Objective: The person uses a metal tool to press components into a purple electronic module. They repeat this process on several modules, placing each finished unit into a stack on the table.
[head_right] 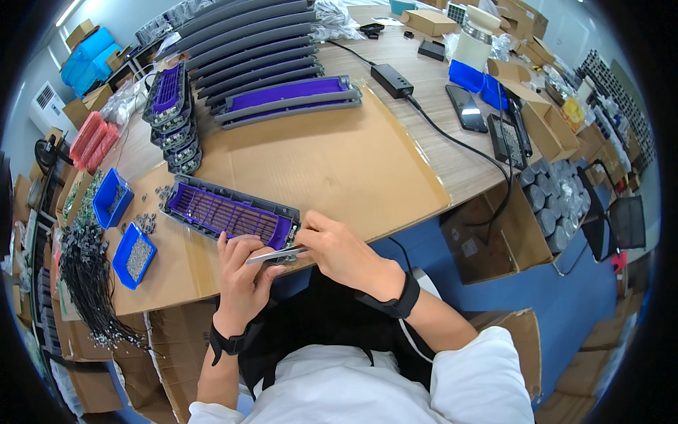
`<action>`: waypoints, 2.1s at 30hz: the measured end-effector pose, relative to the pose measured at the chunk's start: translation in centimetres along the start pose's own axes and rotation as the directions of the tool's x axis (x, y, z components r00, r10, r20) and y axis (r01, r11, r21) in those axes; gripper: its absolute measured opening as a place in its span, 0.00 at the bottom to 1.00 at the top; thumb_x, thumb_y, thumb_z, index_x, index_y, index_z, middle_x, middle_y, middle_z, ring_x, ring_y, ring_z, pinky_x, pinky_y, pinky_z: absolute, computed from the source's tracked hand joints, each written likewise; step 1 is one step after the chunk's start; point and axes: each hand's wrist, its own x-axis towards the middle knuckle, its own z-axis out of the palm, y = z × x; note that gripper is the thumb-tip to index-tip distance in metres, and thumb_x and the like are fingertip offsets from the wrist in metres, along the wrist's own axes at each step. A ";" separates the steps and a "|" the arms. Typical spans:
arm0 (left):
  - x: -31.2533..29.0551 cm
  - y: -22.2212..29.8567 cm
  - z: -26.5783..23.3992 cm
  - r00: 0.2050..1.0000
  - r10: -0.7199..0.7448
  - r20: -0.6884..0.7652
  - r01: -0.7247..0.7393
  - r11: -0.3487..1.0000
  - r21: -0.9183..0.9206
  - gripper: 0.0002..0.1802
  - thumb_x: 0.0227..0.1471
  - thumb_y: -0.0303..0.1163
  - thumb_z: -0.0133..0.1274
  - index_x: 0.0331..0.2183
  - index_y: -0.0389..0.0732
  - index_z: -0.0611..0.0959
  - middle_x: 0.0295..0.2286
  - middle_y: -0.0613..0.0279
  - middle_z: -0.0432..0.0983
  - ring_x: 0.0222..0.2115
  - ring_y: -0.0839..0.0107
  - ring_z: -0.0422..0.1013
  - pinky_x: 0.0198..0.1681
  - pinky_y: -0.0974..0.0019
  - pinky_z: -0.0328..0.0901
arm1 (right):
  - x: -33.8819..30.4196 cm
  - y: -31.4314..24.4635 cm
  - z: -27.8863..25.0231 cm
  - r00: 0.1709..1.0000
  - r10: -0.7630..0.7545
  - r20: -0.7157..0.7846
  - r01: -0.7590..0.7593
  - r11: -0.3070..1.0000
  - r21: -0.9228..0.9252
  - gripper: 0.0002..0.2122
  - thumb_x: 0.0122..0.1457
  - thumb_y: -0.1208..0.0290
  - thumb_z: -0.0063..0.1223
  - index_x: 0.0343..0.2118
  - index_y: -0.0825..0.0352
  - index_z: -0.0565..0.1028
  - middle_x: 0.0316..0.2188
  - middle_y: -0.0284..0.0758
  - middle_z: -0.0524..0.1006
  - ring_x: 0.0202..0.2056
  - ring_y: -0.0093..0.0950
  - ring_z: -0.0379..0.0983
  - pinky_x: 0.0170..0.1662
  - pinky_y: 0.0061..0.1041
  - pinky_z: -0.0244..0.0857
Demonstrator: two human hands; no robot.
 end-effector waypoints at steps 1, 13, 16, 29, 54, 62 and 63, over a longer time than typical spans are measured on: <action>0.0 0.0 0.1 1.000 0.003 -0.002 -0.003 1.000 0.000 0.14 0.47 0.40 0.62 0.32 0.41 0.83 0.31 0.61 0.73 0.40 0.58 0.69 0.57 0.44 0.50 | 0.2 0.0 0.1 1.000 -0.008 -0.028 0.007 1.000 -0.014 0.07 0.47 0.85 0.59 0.30 0.71 0.75 0.30 0.40 0.69 0.31 0.38 0.70 0.33 0.32 0.64; 0.0 0.2 0.1 0.998 -0.029 -0.049 0.025 0.997 -0.077 0.13 0.45 0.36 0.63 0.33 0.40 0.82 0.36 0.58 0.75 0.43 0.56 0.70 0.58 0.42 0.49 | 5.2 -2.4 1.9 0.945 0.316 0.081 -0.277 0.908 -0.313 0.08 0.39 0.70 0.62 0.19 0.69 0.75 0.18 0.47 0.76 0.24 0.46 0.75 0.27 0.38 0.65; -0.2 -0.1 0.1 0.999 -0.017 -0.044 0.014 0.997 -0.070 0.13 0.42 0.34 0.65 0.31 0.42 0.82 0.33 0.60 0.73 0.40 0.58 0.69 0.57 0.43 0.50 | 5.4 -1.9 0.4 0.935 0.332 0.128 -0.296 0.925 -0.238 0.10 0.44 0.68 0.62 0.24 0.70 0.78 0.18 0.46 0.76 0.24 0.43 0.76 0.27 0.38 0.65; 0.6 4.2 1.0 0.996 0.053 0.075 -0.037 0.980 -0.197 0.13 0.44 0.36 0.66 0.33 0.43 0.82 0.34 0.63 0.71 0.41 0.62 0.69 0.55 0.43 0.49 | 2.5 7.4 -11.2 0.910 0.368 -0.193 -0.386 0.575 -0.721 0.21 0.53 0.61 0.61 0.42 0.76 0.75 0.40 0.54 0.74 0.45 0.51 0.71 0.49 0.41 0.66; 9.7 -5.3 -13.5 0.880 -0.473 -0.037 0.428 0.825 -0.369 0.12 0.49 0.27 0.61 0.39 0.38 0.84 0.37 0.58 0.78 0.47 0.61 0.73 0.50 0.63 0.65 | 21.1 6.9 -21.8 0.905 0.332 0.267 -0.182 0.868 -0.461 0.12 0.56 0.74 0.55 0.43 0.70 0.73 0.38 0.48 0.78 0.43 0.45 0.74 0.46 0.39 0.66; 13.5 -14.0 -18.0 0.642 -0.761 -0.097 0.631 0.596 -0.497 0.23 0.55 0.35 0.59 0.49 0.31 0.77 0.47 0.48 0.74 0.49 0.66 0.70 0.52 0.65 0.64 | 25.6 17.3 -17.6 0.777 0.414 0.474 -0.165 0.861 -0.481 0.21 0.58 0.68 0.57 0.52 0.71 0.68 0.49 0.48 0.70 0.54 0.43 0.66 0.58 0.35 0.59; 14.3 -15.0 -18.2 0.627 -0.773 -0.096 0.649 0.587 -0.483 0.25 0.55 0.37 0.59 0.50 0.32 0.77 0.48 0.47 0.74 0.49 0.65 0.70 0.53 0.65 0.63 | 25.8 17.4 -17.8 0.748 0.442 0.495 -0.192 0.858 -0.476 0.23 0.58 0.67 0.57 0.55 0.70 0.66 0.51 0.49 0.70 0.55 0.44 0.66 0.59 0.35 0.59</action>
